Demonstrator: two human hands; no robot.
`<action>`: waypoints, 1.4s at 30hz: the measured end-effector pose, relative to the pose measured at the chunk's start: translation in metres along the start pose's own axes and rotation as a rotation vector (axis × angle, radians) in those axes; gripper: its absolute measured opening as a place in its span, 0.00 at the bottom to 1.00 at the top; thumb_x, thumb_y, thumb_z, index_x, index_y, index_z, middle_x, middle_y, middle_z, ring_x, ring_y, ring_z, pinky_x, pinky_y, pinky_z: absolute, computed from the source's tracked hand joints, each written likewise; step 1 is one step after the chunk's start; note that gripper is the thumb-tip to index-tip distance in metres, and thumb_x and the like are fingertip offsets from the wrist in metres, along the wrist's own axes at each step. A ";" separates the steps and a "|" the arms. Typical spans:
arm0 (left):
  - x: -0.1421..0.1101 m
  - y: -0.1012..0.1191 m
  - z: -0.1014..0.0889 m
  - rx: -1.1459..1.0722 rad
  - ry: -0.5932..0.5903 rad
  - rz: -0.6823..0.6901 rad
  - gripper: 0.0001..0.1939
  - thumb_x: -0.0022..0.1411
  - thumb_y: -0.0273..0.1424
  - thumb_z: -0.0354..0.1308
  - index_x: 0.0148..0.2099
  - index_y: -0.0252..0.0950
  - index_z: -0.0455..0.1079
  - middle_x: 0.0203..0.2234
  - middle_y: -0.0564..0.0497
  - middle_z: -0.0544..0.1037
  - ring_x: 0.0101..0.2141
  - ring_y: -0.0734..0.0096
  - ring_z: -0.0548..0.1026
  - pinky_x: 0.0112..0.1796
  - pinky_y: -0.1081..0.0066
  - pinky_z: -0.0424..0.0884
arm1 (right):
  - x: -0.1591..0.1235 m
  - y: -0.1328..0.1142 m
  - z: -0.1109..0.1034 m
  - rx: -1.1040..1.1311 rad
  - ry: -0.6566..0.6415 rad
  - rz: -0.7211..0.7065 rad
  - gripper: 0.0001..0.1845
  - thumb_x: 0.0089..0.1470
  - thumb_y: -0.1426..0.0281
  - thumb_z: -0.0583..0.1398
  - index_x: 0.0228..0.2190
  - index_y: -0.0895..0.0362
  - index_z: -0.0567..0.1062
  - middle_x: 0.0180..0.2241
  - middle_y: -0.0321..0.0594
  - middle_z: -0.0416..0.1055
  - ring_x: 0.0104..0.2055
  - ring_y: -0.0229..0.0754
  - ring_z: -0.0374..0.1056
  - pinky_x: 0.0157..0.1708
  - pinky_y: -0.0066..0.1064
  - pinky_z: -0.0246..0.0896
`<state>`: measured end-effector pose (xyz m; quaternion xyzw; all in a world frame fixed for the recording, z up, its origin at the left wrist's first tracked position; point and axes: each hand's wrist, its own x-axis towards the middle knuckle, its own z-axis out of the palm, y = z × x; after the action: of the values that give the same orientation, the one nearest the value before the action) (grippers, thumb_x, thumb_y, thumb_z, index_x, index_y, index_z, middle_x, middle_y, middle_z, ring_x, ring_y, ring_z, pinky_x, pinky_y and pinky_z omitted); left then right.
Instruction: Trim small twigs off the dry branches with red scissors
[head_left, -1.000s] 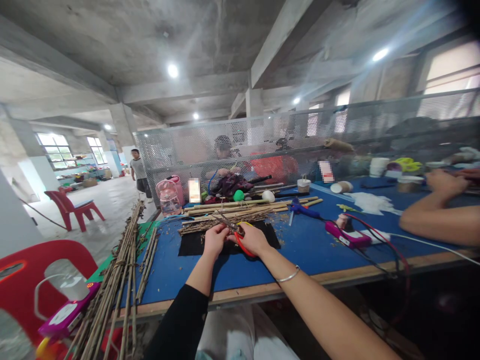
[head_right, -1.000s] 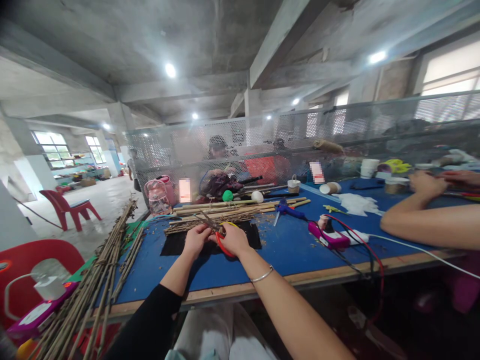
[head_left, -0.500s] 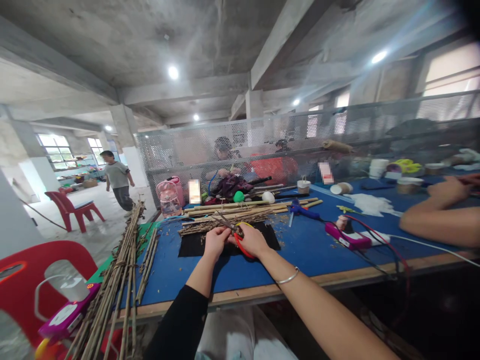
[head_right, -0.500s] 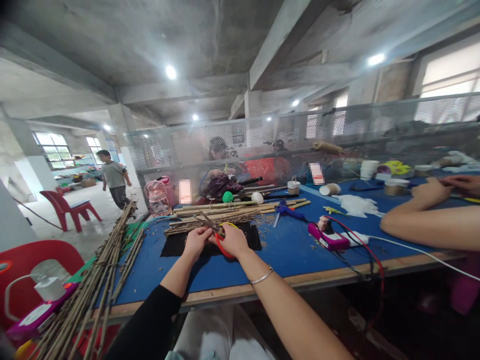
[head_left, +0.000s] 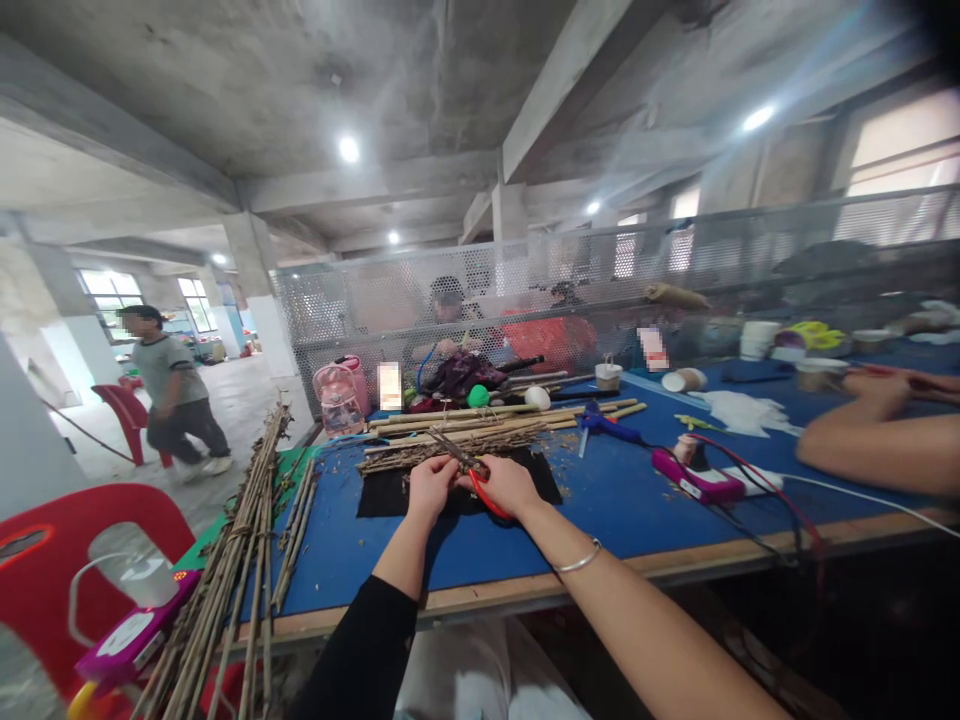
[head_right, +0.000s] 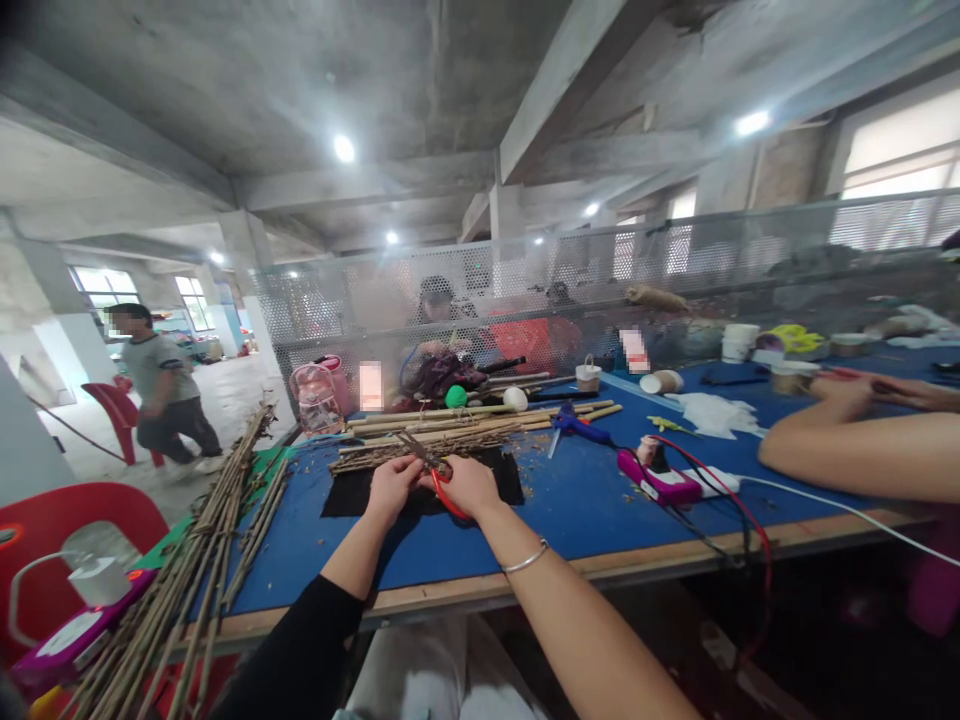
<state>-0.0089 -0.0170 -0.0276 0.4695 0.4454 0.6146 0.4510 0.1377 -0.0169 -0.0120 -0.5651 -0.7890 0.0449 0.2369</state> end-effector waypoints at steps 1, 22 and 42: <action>0.001 -0.001 0.000 -0.012 -0.001 -0.009 0.13 0.42 0.35 0.63 0.30 0.30 0.74 0.17 0.52 0.72 0.17 0.80 0.65 0.21 0.78 0.62 | 0.000 0.001 0.001 -0.004 0.006 -0.001 0.26 0.45 0.44 0.51 0.30 0.53 0.71 0.30 0.40 0.73 0.33 0.44 0.68 0.28 0.28 0.52; 0.001 -0.006 -0.002 0.086 -0.074 0.041 0.11 0.48 0.36 0.57 0.27 0.31 0.71 0.16 0.53 0.70 0.18 0.78 0.65 0.21 0.77 0.62 | -0.001 -0.001 0.003 0.022 0.066 -0.083 0.23 0.46 0.49 0.55 0.33 0.56 0.68 0.33 0.41 0.70 0.36 0.42 0.66 0.31 0.29 0.52; -0.001 0.002 0.000 -0.040 0.016 -0.020 0.13 0.45 0.37 0.61 0.31 0.32 0.71 0.22 0.52 0.72 0.21 0.76 0.69 0.20 0.78 0.64 | 0.000 -0.003 -0.001 0.037 0.020 -0.024 0.24 0.45 0.48 0.55 0.34 0.54 0.68 0.34 0.40 0.71 0.36 0.43 0.68 0.30 0.28 0.53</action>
<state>-0.0092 -0.0181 -0.0254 0.4510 0.4414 0.6225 0.4629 0.1358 -0.0185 -0.0106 -0.5516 -0.7923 0.0512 0.2556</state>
